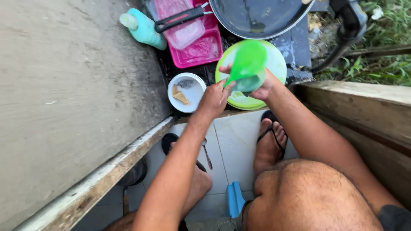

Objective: Wash dishes using a sponge and soap.

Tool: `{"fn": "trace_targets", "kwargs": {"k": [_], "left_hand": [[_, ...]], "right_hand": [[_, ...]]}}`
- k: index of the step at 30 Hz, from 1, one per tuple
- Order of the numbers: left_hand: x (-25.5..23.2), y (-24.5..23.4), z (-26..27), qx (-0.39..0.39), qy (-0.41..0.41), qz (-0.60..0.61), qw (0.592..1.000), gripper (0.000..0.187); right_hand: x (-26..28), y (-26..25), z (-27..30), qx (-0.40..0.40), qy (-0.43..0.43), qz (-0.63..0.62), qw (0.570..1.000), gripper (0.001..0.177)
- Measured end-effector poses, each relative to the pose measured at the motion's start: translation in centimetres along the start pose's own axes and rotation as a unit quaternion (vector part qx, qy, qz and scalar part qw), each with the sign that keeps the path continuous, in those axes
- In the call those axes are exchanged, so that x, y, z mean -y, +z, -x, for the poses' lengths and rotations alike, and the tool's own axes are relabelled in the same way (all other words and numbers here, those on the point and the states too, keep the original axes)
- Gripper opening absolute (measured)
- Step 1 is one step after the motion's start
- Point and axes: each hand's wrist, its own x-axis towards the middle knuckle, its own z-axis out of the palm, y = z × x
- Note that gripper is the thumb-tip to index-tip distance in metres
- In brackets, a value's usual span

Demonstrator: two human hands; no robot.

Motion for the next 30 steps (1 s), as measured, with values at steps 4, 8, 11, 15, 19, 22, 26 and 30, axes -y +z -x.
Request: {"fn": "trace_targets", "kwargs": {"k": [4, 8, 11, 15, 19, 22, 26, 30], "left_hand": [[1.7, 3.7, -1.0, -0.118, -0.134, 0.052, 0.983, 0.032], [0.5, 5.5, -1.1, -0.191, -0.108, 0.056, 0.974, 0.036], [-0.2, 5.9, -0.1, -0.186, -0.055, 0.057, 0.979, 0.038], [1.1, 5.5, 1.9, -0.128, 0.133, -0.174, 0.967, 0.035], [-2.7, 2.1, -0.6, -0.214, 0.000, -0.047, 0.976, 0.034], [-1.7, 0.9, -4.4, -0.178, -0.145, 0.223, 0.947, 0.039], [1.6, 0.0, -6.2, -0.198, -0.203, 0.443, 0.851, 0.050], [3.2, -3.4, -5.3, -0.273, -0.157, 0.543, 0.778, 0.044]], "right_hand": [[-3.7, 1.3, -0.8, -0.144, -0.104, 0.056, 0.983, 0.029], [-5.8, 6.2, -0.6, -0.225, -0.132, 0.028, 0.965, 0.040], [-4.6, 5.7, -0.5, -0.271, -0.113, 0.144, 0.945, 0.036], [-2.7, 2.7, -1.2, -0.336, -0.110, 0.265, 0.897, 0.017], [-2.7, 7.0, -0.5, -0.395, -0.073, 0.563, 0.722, 0.013], [-3.0, 8.9, -1.2, -0.275, -0.142, 0.749, 0.586, 0.013], [-3.5, 10.3, 0.4, -0.266, -0.072, 0.657, 0.701, 0.012], [-1.7, 12.2, 2.2, -0.090, 0.188, 0.685, 0.698, 0.015]]}}
